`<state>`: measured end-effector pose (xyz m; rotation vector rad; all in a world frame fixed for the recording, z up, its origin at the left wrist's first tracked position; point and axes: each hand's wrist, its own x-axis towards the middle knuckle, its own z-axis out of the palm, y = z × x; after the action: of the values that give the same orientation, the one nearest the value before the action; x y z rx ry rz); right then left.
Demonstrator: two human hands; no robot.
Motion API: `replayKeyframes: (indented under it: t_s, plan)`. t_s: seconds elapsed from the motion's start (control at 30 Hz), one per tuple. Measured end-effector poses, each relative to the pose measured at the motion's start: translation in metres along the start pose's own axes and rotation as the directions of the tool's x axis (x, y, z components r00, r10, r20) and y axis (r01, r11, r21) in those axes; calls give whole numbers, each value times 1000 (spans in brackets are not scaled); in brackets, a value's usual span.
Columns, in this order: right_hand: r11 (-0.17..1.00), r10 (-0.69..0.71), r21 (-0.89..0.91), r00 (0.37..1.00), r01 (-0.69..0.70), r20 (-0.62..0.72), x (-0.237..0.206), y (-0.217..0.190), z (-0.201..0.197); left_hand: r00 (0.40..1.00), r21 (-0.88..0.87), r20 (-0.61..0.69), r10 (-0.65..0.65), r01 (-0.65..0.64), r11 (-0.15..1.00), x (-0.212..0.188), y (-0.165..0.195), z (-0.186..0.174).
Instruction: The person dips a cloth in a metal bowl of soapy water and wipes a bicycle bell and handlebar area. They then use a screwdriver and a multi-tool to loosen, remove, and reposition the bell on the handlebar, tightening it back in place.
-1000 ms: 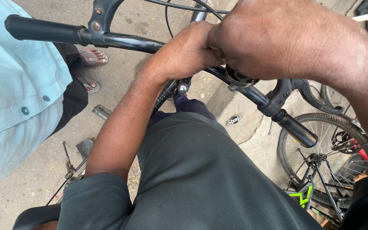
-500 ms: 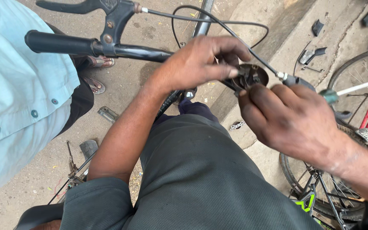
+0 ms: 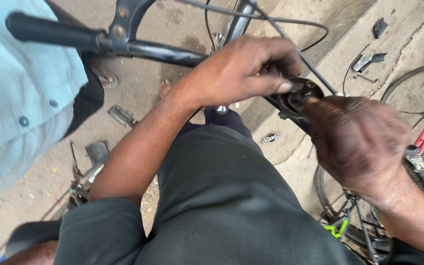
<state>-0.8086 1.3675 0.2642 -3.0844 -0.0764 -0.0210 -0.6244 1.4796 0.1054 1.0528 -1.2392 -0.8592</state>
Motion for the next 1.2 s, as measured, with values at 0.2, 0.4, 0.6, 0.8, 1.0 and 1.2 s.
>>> replayKeyframes:
  t_s: [0.2,0.4,0.6,0.8,1.0,1.2]
  plan:
    - [914,283,278,955,-296,86,-9,-3,-7,997,79,-49,-63,67,995,6,-3,12]
    - [966,66,242,994,-84,85,16,-14,-9,992,105,-76,-100,108,989,10,-9,18]
    - [993,-98,-52,985,106,142,36,-40,4,999,14,-32,-18,19,1000,6,-12,13]
    - [979,-127,-145,986,143,111,11,-50,5,968,293,-185,171,-112,950,-30,5,25]
    - [988,-122,-97,992,124,24,5,-48,3,973,292,-133,187,-142,946,-54,12,36]
    - [988,-152,-25,988,152,-9,5,-45,-9,977,251,-101,187,-157,955,-44,15,28]
